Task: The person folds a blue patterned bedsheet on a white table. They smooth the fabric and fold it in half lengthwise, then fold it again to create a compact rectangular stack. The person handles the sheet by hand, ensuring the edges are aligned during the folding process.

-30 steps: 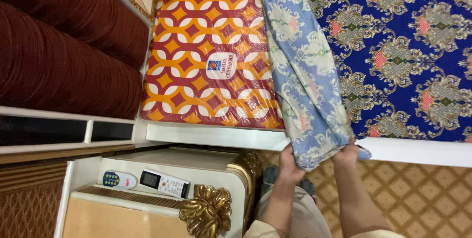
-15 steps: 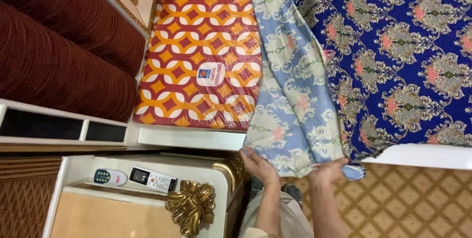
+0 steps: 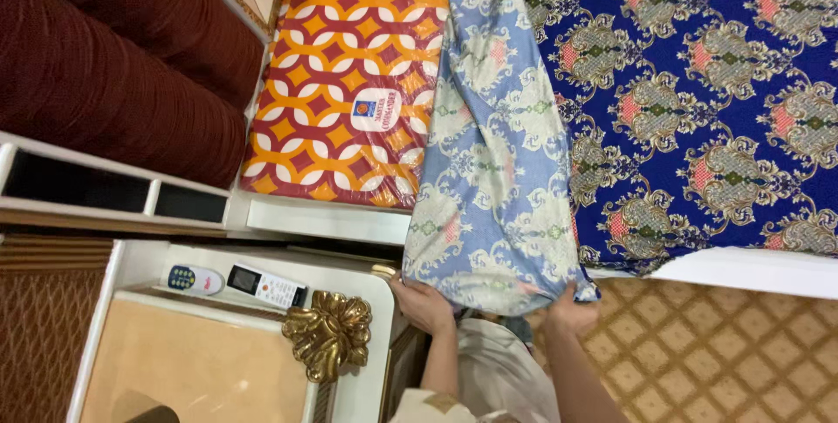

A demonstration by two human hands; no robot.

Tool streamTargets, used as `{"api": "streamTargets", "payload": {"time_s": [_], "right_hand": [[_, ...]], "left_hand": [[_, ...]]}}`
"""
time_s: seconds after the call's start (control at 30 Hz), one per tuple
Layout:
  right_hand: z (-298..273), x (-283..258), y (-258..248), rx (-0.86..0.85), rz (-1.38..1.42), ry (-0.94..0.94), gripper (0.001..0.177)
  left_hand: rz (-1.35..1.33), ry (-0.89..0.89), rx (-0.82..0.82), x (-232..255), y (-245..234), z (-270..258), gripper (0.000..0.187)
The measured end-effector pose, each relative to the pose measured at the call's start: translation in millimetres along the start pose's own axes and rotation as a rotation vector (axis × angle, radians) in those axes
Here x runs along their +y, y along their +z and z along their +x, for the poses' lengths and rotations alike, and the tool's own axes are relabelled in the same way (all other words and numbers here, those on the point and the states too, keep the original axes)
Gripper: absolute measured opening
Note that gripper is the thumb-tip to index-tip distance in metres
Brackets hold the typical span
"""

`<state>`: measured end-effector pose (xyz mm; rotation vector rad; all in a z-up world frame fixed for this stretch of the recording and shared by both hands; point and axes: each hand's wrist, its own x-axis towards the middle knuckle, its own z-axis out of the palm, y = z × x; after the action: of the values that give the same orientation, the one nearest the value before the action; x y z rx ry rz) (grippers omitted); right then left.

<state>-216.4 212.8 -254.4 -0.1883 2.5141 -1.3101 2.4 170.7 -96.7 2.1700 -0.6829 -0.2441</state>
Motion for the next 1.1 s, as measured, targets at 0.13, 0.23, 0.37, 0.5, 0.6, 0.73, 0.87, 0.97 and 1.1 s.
{"api": "streamTargets", "payload": {"time_s": [0.13, 0.23, 0.37, 0.5, 0.6, 0.73, 0.87, 0.97, 1.1], "right_hand": [[20.3, 14.3, -12.7, -0.141, -0.3, 0.027, 0.061], [30.8, 21.3, -12.5, -0.329, -0.523, 0.004, 0.078], [43.4, 22.6, -6.8, -0.568, -0.55, 0.058, 0.086], [63.4, 15.6, 8.6, -0.541, -0.616, -0.02, 0.1], [79.9, 4.9, 27.2, -0.521, -0.544, -0.266, 0.088], [98.2, -18.8, 32.6, -0.683, -0.285, -0.385, 0.076], [108.6, -45.7, 48.3, -0.774, -0.131, -0.15, 0.061], [116.6, -66.8, 72.6, -0.83, -0.17, -0.11, 0.052], [114.8, -97.9, 111.2, -0.948, 0.029, -0.139, 0.045]], "left_hand": [[0.131, -0.097, -0.128, -16.2, 6.3, -1.1, 0.021], [0.296, 0.005, -0.214, -24.8, 17.2, -10.0, 0.03], [0.352, 0.13, -0.351, -29.0, 37.5, -26.4, 0.04], [0.303, 0.319, -0.499, -26.3, 73.2, -39.5, 0.049], [0.396, 0.345, -0.733, -22.5, 107.3, -51.6, 0.042], [0.187, 0.349, -0.85, -16.0, 135.8, -74.8, 0.029], [0.156, 0.312, -0.949, 8.3, 159.4, -90.4, 0.033], [0.111, 0.351, -0.975, 28.5, 188.3, -82.8, 0.045], [0.097, 0.436, -1.003, 52.0, 226.1, -52.9, 0.066]]}}
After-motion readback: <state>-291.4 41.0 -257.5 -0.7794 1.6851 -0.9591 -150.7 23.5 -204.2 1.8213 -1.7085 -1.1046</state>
